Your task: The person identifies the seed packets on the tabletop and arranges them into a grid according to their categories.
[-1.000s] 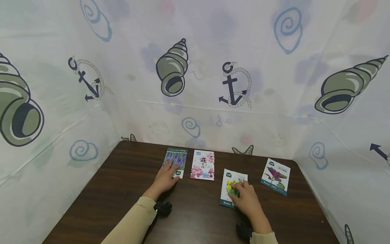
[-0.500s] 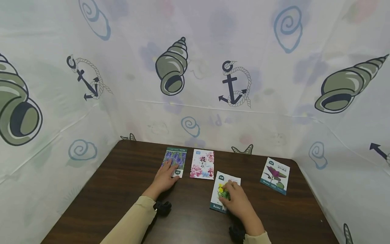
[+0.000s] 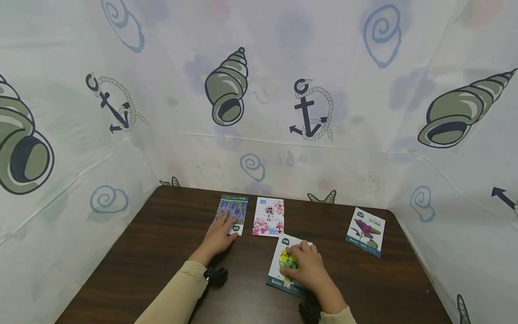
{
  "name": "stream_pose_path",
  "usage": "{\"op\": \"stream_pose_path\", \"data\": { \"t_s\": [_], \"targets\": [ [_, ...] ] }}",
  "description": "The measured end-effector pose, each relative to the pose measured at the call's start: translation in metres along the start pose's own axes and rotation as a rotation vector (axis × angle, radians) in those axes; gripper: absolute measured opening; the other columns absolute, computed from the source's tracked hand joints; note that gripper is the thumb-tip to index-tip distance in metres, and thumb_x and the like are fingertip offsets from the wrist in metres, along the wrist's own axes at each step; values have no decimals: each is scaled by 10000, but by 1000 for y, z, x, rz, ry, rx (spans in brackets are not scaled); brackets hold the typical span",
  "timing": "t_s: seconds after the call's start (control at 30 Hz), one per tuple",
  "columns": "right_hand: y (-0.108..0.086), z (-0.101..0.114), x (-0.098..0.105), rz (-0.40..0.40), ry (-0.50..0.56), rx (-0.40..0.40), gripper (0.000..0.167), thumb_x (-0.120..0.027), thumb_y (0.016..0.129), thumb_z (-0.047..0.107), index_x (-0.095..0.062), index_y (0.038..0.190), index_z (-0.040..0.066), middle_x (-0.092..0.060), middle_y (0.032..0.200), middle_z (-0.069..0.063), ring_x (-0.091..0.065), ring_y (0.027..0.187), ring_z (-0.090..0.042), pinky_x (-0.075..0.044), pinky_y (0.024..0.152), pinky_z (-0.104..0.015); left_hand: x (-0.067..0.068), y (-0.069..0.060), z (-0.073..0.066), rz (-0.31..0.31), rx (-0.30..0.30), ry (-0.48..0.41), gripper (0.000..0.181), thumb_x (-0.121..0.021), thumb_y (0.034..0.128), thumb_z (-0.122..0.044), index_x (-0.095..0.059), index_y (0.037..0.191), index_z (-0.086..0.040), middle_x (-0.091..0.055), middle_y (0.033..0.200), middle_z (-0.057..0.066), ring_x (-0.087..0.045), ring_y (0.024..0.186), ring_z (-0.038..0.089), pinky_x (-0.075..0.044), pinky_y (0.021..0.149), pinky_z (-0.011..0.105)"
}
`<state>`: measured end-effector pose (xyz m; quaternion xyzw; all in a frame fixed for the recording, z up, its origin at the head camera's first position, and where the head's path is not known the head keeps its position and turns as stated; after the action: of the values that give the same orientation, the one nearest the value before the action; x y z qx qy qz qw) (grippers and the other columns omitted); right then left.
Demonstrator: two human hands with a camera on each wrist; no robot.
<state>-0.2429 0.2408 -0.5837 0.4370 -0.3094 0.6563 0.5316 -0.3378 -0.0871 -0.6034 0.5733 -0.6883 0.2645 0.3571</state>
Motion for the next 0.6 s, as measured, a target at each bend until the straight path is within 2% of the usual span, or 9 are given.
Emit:
{"op": "stream_pose_path", "data": {
  "t_s": [0.1,0.2,0.33,0.47,0.6],
  "targets": [
    [0,7,-6,-4,-5,6,710,-935,822,535,-737,1408,187,-591,1396,-92,-529,1228,-372,-493,1042,-634,-1,1,1,15,13,2,650,-675,1073,-309,-472,1668,-142,-154,1827,209,-67,1718,412,-46,1396,614],
    [1,14,-11,-1,-2,30,690,-933,823,535,-740,1390,192,-567,1538,-132,-516,1338,-443,-475,1086,-707,-3,4,5,16,10,4,654,-687,1065,-321,-485,1660,-140,-155,1826,213,-70,1717,419,-53,1392,623],
    [5,24,-20,10,16,83,633,-927,824,555,-743,1329,221,-590,1530,-110,-532,1324,-400,-496,1068,-686,-5,8,7,21,3,4,647,-692,1066,-337,-500,1651,-141,-159,1827,205,-68,1718,414,-63,1393,624],
    [7,37,-27,39,43,126,580,-911,828,589,-703,1256,258,-605,1473,-67,-526,1303,-363,-490,1059,-678,1,5,2,29,-8,8,640,-684,1068,-319,-498,1647,-118,-166,1819,235,-77,1711,443,-71,1385,645],
    [6,51,-33,65,45,173,574,-886,841,617,-681,1248,267,-609,1479,-57,-522,1280,-338,-493,1038,-668,2,3,1,38,-6,13,639,-666,1073,-309,-487,1651,-105,-159,1817,247,-78,1710,447,-61,1387,638]
  ]
}}
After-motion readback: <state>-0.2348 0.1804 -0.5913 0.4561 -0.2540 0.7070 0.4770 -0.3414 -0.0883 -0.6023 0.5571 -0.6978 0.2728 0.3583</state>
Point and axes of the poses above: each hand's wrist, its own y-axis towards the middle knuckle, its own x-axis out of the back of the hand, z = x × y, the point moved 1 cm from there along y, towards the middle knuckle
